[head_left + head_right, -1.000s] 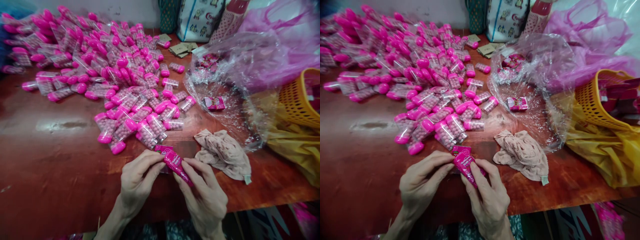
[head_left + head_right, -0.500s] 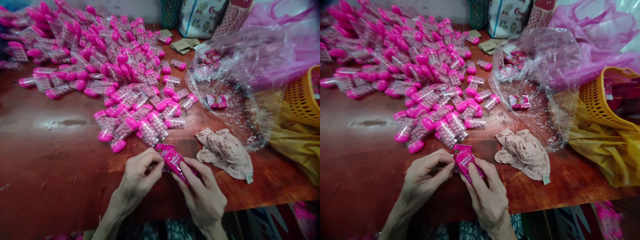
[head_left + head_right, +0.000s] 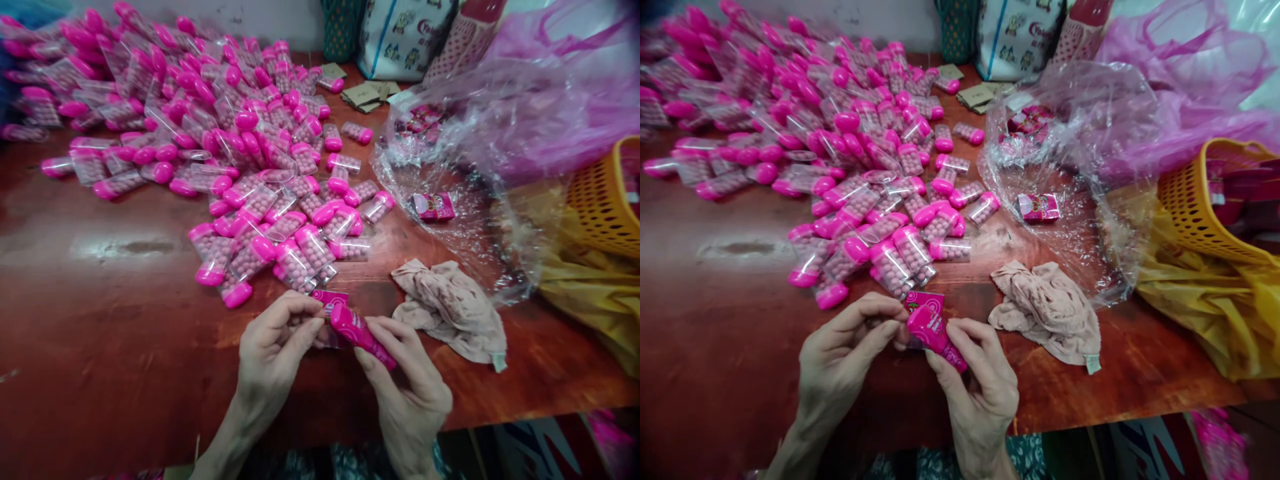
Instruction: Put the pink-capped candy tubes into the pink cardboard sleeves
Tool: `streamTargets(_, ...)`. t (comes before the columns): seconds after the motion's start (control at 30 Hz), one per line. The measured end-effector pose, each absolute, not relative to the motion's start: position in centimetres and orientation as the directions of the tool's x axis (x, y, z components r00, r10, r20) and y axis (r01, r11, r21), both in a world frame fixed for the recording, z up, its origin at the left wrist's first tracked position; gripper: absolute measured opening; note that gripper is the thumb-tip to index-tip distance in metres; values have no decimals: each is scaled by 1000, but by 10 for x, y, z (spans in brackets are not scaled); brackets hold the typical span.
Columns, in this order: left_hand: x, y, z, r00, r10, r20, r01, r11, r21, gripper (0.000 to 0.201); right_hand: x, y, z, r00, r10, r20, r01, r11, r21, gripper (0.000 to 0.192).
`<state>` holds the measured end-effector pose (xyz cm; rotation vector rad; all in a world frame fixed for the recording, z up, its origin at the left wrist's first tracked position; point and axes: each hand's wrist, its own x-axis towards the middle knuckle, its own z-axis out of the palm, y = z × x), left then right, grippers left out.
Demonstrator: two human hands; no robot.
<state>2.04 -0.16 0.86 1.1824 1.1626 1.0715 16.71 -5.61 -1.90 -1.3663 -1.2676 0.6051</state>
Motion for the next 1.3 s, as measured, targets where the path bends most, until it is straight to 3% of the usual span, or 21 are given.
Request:
streamTargets(0.07,22,-2,9,92,990,-107,-90,115,989,13,163,-57,-20,337,904,261,288,165,-943,38)
streamTargets(0.2,32,-5,8,240,947,-212,-254,272,928,34,157,-60,-21,341,897,282,301,180,-937,38)
streamTargets(0.4,43,-7,4,195,914,-357,-464,407,787,31,162,-62,-16,145,931,335,366,264,-893,31)
streamTargets(0.5,36,-7,4,296,856,-424,-440,516,734,34,172,-57,-8,183,946,269,365,188,-912,27)
streamTargets(0.6,30,-9,3,411,784,-465,-369,610,701,35,179,-48,-2,120,982,145,241,113,-964,27)
streamTargets(0.8,27,-10,-5,540,714,-446,-323,665,673,40,178,-40,-3,37,998,45,29,44,-999,14)
streamTargets(0.93,25,-8,-7,570,688,-449,-300,683,666,41,179,-41,-4,11,998,67,132,65,-989,15)
streamTargets(1.1,24,-9,-3,659,599,-455,-282,758,588,41,181,-45,1,-146,985,95,297,135,-945,19)
streamTargets(1.3,26,-11,-1,636,615,-467,-336,765,550,52,171,-54,-3,-102,991,89,278,114,-954,21)
